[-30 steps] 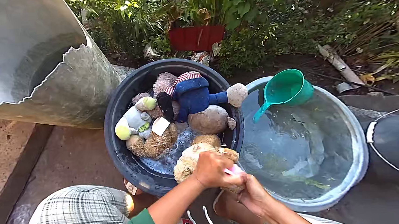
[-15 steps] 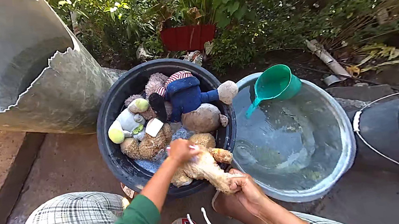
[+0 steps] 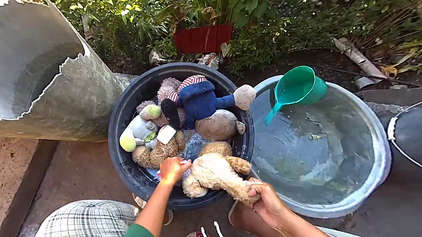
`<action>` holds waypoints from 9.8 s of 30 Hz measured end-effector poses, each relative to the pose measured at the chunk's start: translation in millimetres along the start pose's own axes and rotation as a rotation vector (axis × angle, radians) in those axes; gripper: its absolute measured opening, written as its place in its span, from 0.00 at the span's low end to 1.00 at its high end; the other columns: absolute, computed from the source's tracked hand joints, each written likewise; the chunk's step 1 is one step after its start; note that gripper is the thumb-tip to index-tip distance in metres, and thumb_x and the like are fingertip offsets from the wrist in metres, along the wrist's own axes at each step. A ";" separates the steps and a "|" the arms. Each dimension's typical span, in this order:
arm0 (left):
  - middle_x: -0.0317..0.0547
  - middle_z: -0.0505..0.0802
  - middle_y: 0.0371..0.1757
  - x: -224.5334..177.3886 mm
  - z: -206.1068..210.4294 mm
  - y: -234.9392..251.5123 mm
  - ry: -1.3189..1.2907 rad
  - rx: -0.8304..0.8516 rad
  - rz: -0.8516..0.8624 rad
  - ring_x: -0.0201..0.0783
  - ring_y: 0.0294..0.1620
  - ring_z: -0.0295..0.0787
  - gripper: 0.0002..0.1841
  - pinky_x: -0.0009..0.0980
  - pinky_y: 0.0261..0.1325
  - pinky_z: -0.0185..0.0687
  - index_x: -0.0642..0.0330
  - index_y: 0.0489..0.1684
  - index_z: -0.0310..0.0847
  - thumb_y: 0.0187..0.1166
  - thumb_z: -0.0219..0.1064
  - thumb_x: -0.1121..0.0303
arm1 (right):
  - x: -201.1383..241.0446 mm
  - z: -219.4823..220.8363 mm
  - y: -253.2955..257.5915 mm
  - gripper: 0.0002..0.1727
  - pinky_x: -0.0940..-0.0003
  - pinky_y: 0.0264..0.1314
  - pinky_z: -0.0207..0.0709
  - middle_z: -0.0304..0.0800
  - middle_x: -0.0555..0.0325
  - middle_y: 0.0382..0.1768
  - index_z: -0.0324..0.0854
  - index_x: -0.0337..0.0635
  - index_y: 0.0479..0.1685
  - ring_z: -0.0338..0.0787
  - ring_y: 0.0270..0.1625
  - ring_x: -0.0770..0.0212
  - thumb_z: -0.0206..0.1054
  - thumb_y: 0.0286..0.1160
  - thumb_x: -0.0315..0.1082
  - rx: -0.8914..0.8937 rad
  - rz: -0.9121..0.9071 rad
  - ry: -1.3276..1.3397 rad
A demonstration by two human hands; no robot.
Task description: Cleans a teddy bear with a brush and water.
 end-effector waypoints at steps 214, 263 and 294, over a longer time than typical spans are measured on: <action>0.68 0.77 0.80 -47.1 12.0 -97.8 -0.464 -0.200 0.261 0.59 0.83 0.72 0.24 0.50 0.85 0.68 0.70 0.80 0.72 0.88 0.58 0.67 | -41.6 125.4 66.3 0.11 0.72 0.38 0.86 0.89 0.57 0.35 0.76 0.40 0.54 0.90 0.35 0.68 0.49 0.91 0.33 0.158 0.004 0.637; 0.64 0.93 0.52 16.7 -31.3 -38.2 -0.585 -0.462 -0.001 0.54 0.54 0.93 0.34 0.56 0.64 0.87 0.73 0.68 0.76 0.69 0.81 0.58 | -51.2 110.6 83.6 0.35 0.58 0.66 0.79 0.78 0.48 0.73 0.63 0.48 0.86 0.82 0.67 0.59 0.30 0.94 0.59 -0.010 -0.007 0.298; 0.24 0.84 0.17 -46.8 -29.0 -46.1 -1.074 -0.682 0.732 0.16 0.23 0.81 0.24 0.19 0.30 0.80 0.53 0.10 0.79 0.80 0.66 0.51 | -55.6 104.0 87.4 0.34 0.60 0.61 0.80 0.83 0.50 0.64 0.68 0.46 0.79 0.84 0.61 0.61 0.30 0.95 0.57 0.058 0.115 0.227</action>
Point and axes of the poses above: each hand's wrist, its own y-axis towards the middle knuckle, its own z-axis out of the palm, x = y × z, the point moved 4 cm from there along y, towards the middle knuckle
